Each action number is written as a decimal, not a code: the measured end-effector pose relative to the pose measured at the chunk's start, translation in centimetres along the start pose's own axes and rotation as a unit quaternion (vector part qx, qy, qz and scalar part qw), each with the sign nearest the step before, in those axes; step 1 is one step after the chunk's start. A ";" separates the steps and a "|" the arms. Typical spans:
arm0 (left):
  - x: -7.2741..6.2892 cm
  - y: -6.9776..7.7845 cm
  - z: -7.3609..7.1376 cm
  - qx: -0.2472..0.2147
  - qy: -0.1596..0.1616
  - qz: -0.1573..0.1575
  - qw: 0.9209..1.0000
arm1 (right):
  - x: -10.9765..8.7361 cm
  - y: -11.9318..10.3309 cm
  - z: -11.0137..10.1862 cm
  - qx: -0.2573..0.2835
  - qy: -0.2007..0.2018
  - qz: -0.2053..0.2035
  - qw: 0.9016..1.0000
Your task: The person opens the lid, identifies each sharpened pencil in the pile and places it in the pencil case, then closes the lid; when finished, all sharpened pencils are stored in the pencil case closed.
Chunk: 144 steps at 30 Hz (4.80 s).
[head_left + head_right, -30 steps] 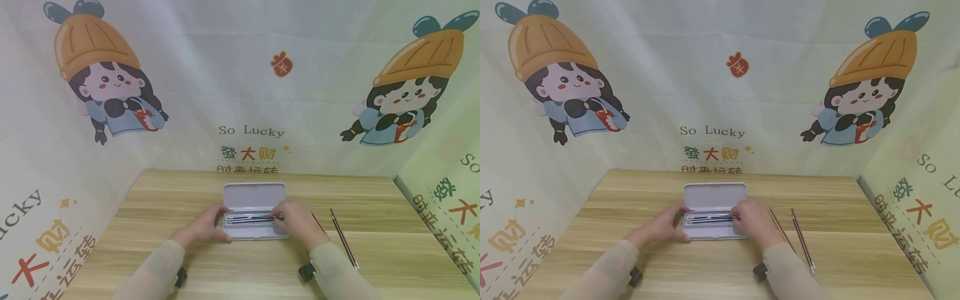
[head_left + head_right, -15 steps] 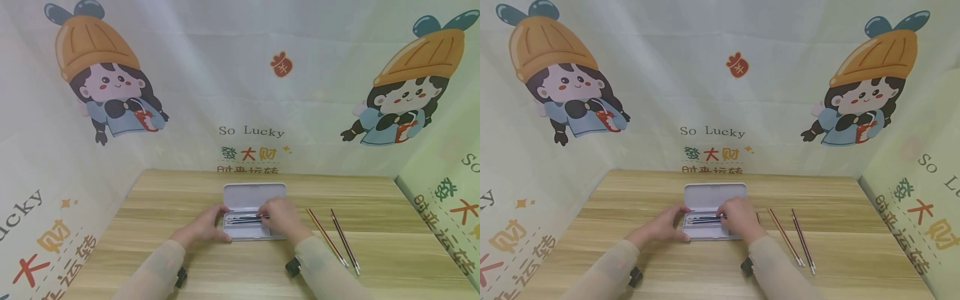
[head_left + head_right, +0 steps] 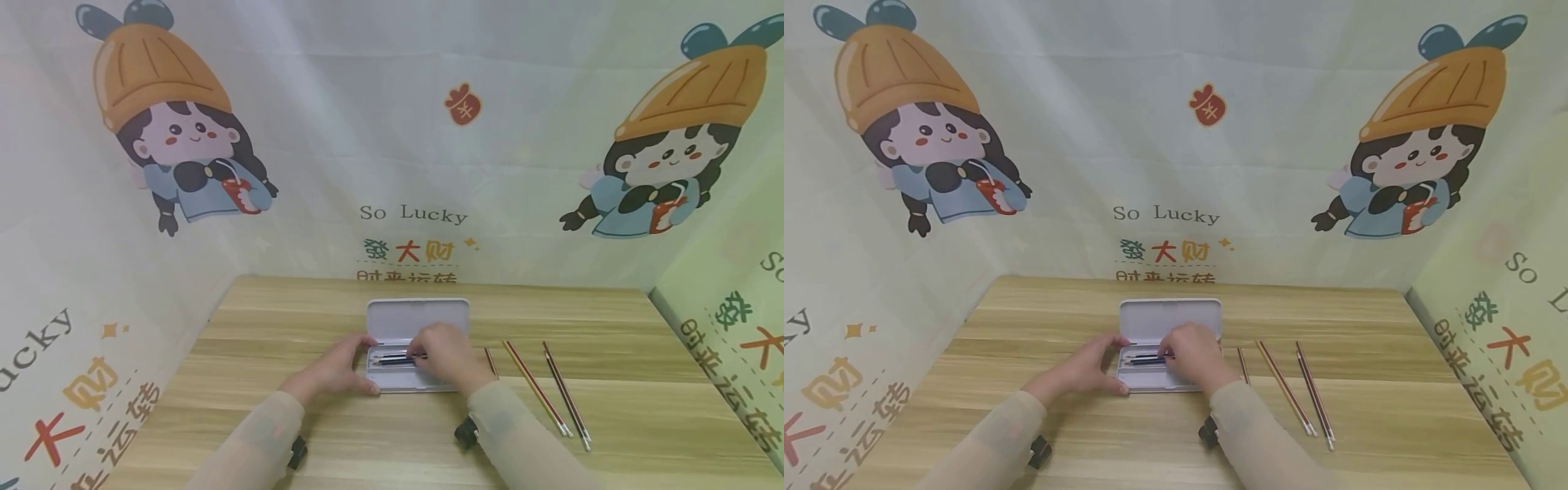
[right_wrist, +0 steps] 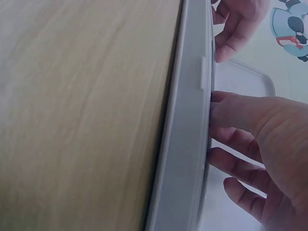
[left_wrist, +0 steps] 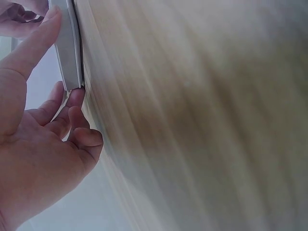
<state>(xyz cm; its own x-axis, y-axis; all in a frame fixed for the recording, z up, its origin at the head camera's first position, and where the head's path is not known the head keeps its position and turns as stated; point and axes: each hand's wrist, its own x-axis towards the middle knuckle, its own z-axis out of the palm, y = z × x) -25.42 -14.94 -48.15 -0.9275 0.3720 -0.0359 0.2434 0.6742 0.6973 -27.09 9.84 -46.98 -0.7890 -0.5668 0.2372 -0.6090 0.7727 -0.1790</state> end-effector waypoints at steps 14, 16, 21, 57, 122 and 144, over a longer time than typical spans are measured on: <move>0.1 0.0 0.2 -0.006 0.001 -0.003 1.000 | -1.4 1.3 -1.3 0.049 0.043 0.036 0.997; 0.0 0.1 0.1 -0.004 0.001 -0.006 1.000 | -1.7 1.5 -1.7 0.050 0.057 0.046 0.996; -0.1 0.0 0.0 -0.002 0.002 0.001 1.000 | -1.9 2.7 -2.7 0.049 0.110 0.069 0.990; 0.0 -0.1 0.1 0.001 0.002 -0.003 1.000 | -10.7 9.8 -6.9 0.042 0.064 0.185 0.980; -0.4 0.2 0.1 -0.007 0.002 -0.004 1.000 | -15.4 12.5 -6.1 0.076 -0.032 0.282 0.956; -0.4 0.4 0.1 -0.011 0.003 -0.004 1.000 | -12.2 8.9 -6.8 0.022 0.002 0.204 0.979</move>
<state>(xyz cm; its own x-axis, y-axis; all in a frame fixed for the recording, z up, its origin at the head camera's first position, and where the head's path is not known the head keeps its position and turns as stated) -24.98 -14.78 -47.94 -0.9311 0.3627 -0.0380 0.2292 0.6631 0.7126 -22.31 25.60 -44.93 -0.9670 -0.2128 0.1403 -0.2464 0.9216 -0.3000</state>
